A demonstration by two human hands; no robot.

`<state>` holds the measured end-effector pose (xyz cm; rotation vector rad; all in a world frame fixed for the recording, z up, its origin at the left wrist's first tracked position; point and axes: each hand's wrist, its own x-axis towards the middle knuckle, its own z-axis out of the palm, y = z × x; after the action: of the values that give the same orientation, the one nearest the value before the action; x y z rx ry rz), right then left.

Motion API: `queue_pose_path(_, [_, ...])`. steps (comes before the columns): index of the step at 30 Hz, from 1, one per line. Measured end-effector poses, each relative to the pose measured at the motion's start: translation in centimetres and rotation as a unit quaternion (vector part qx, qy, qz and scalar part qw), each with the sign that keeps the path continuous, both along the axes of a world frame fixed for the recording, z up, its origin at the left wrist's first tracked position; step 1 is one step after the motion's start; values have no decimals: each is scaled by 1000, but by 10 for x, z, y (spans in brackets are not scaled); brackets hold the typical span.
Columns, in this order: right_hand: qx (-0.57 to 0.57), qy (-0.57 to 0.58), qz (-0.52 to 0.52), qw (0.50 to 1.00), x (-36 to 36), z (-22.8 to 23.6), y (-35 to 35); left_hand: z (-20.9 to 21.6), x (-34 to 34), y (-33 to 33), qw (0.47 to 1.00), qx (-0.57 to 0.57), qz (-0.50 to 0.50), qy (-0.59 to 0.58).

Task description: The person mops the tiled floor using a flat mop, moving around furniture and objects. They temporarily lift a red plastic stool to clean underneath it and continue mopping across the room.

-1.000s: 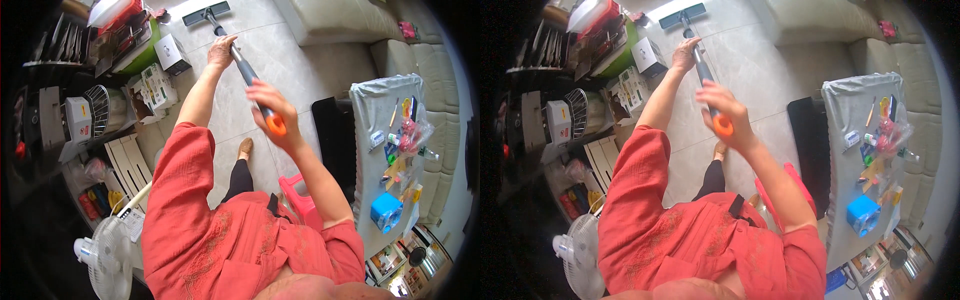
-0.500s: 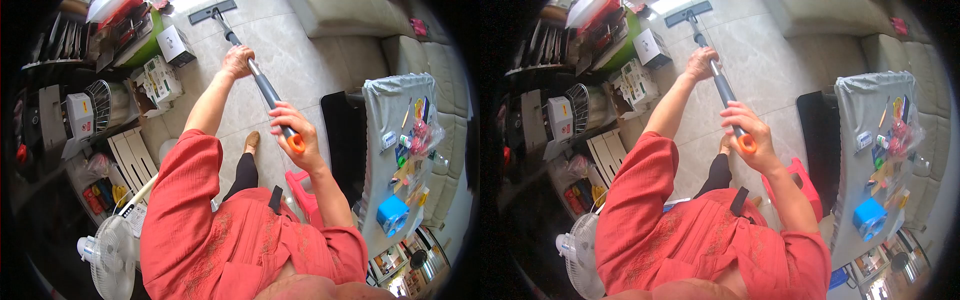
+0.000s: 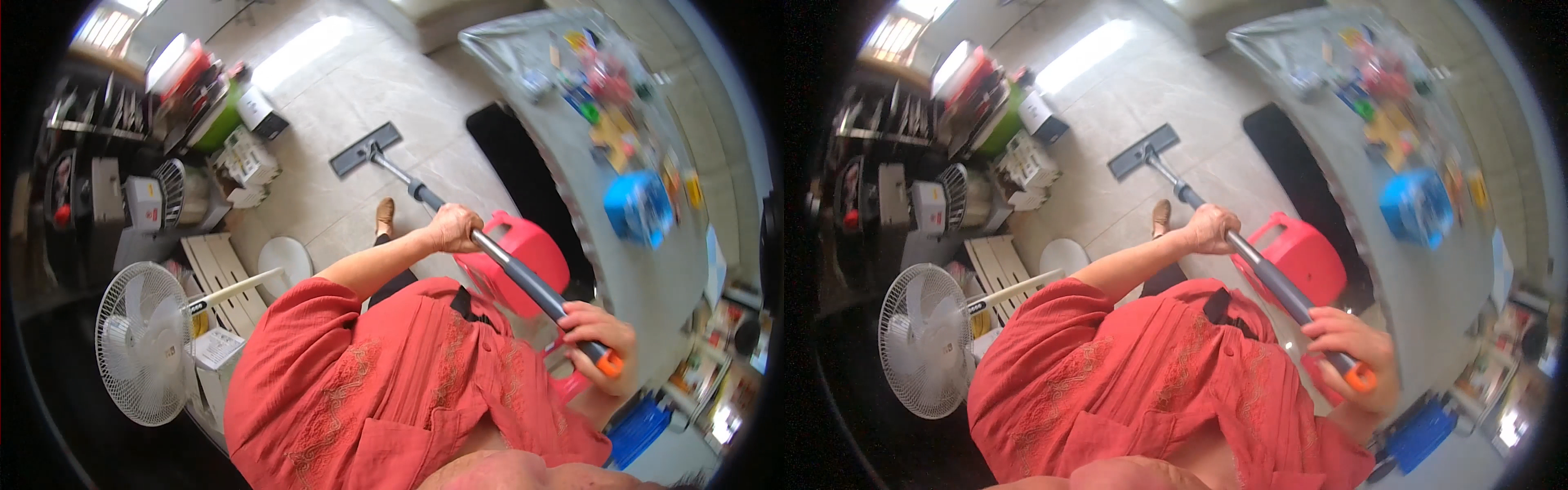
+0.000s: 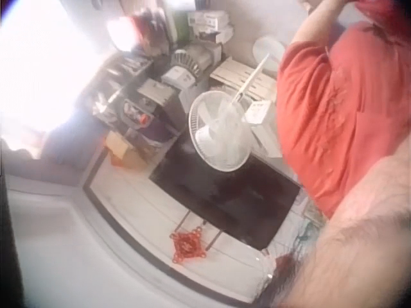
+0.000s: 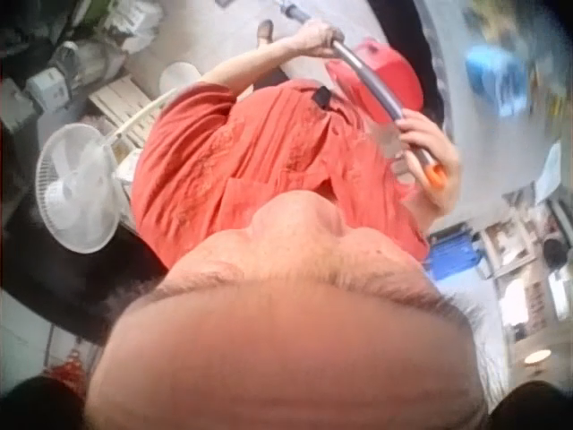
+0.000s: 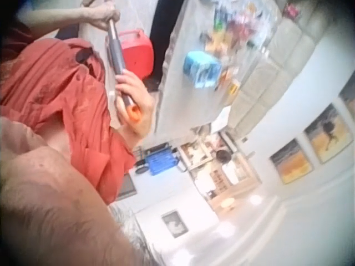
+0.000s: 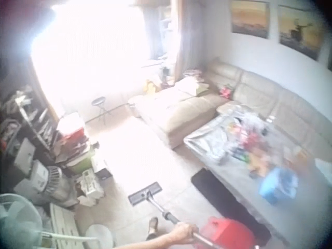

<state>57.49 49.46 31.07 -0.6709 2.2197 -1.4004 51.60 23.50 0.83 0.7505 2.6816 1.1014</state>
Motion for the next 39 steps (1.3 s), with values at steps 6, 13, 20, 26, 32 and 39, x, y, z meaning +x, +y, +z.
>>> queue_pose_path(6, [-28,68,88,993,127,43,173,61,88,149,870,167,-348,-306])
queue_pose_path(13, [-109,7,-178,978,185,-84,164,-75,59,216,925,-26,-165,-341])
queue_pose_path(20, [-275,-132,-472,827,237,-193,166,-230,30,258,951,-204,-199,-122])
queue_pose_path(26, [-284,-132,-490,814,246,-210,175,-221,42,315,890,-259,-360,-108])
queue_pose_path(32, [-264,-110,-477,831,231,-208,175,-245,60,345,878,-284,-385,-21])
queue_pose_path(39, [-273,-92,-463,838,210,-199,169,-235,65,348,857,-396,-331,19])
